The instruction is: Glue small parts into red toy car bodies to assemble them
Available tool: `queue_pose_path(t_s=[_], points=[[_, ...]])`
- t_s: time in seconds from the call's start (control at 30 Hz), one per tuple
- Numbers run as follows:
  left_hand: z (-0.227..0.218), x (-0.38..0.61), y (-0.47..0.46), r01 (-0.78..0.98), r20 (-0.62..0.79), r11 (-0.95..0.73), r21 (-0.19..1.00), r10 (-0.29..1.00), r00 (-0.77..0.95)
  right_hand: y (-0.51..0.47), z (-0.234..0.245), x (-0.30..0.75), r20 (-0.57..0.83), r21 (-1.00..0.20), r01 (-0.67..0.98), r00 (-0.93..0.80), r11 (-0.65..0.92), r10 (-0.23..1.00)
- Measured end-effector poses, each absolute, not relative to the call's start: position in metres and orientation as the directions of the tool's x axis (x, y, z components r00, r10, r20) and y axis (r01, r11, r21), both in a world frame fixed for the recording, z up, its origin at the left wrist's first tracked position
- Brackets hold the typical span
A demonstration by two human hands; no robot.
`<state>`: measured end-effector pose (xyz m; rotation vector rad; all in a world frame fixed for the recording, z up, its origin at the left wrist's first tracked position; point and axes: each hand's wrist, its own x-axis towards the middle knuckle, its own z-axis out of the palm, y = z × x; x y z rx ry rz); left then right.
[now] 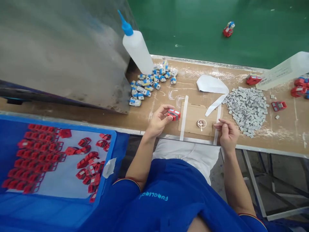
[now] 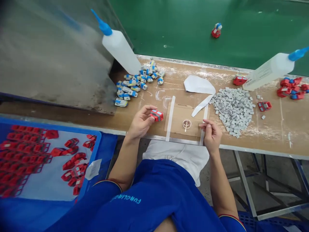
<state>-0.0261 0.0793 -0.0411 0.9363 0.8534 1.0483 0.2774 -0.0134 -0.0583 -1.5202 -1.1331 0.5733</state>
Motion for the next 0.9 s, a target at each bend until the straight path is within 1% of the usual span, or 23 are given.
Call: queue_pose_path(t_s=[0.07, 0.17, 0.23, 0.3, 0.37, 0.43, 0.5, 0.6, 0.7, 0.77, 0.8, 0.9], points=[[-0.044, -0.025, 0.080, -0.341, -0.170, 0.275, 0.899, 0.937, 0.306, -0.008, -0.056, 0.278, 0.221, -0.925, 0.371, 0.338, 0.087, 0.915], [-0.048, -0.022, 0.078, -0.353, -0.206, 0.331, 0.875, 0.915, 0.347, -0.005, -0.048, 0.279, 0.276, -0.870, 0.460, 0.161, 0.175, 0.948], [-0.051, -0.020, 0.077, -0.330, -0.209, 0.326, 0.886, 0.915, 0.345, -0.007, -0.042, 0.275, 0.333, -0.823, 0.521, 0.123, 0.225, 0.935], [-0.055, -0.017, 0.077, -0.292, -0.188, 0.295, 0.910, 0.920, 0.344, -0.012, -0.038, 0.268, 0.389, -0.786, 0.564, 0.137, 0.251, 0.911], [-0.058, -0.013, 0.077, -0.233, -0.138, 0.225, 0.946, 0.931, 0.338, -0.019, -0.038, 0.257, 0.420, -0.752, 0.602, 0.121, 0.270, 0.900], [-0.060, -0.010, 0.076, -0.133, -0.054, 0.100, 0.986, 0.948, 0.314, -0.024, -0.041, 0.246, 0.428, -0.707, 0.649, 0.076, 0.281, 0.901], [-0.060, -0.006, 0.074, -0.015, 0.031, -0.028, 0.999, 0.949, 0.313, -0.027, -0.045, 0.237, 0.440, -0.662, 0.693, 0.051, 0.286, 0.897], [-0.058, 0.000, 0.068, 0.084, 0.096, -0.141, 0.987, 0.912, 0.398, -0.024, -0.048, 0.231, 0.486, -0.615, 0.729, 0.049, 0.301, 0.873], [-0.059, 0.004, 0.063, 0.086, 0.112, -0.176, 0.981, 0.865, 0.489, -0.018, -0.046, 0.233, 0.490, -0.605, 0.741, 0.058, 0.292, 0.870], [-0.062, 0.006, 0.060, 0.028, 0.098, -0.130, 0.991, 0.856, 0.507, -0.014, -0.044, 0.237, 0.471, -0.616, 0.741, 0.076, 0.266, 0.879], [-0.063, 0.007, 0.058, -0.023, 0.076, -0.074, 0.997, 0.859, 0.507, -0.012, -0.043, 0.238, 0.465, -0.625, 0.736, 0.083, 0.260, 0.882], [-0.067, 0.009, 0.051, -0.180, -0.056, 0.167, 0.969, 0.864, 0.501, -0.007, -0.041, 0.240, 0.460, -0.646, 0.713, 0.080, 0.271, 0.884]])
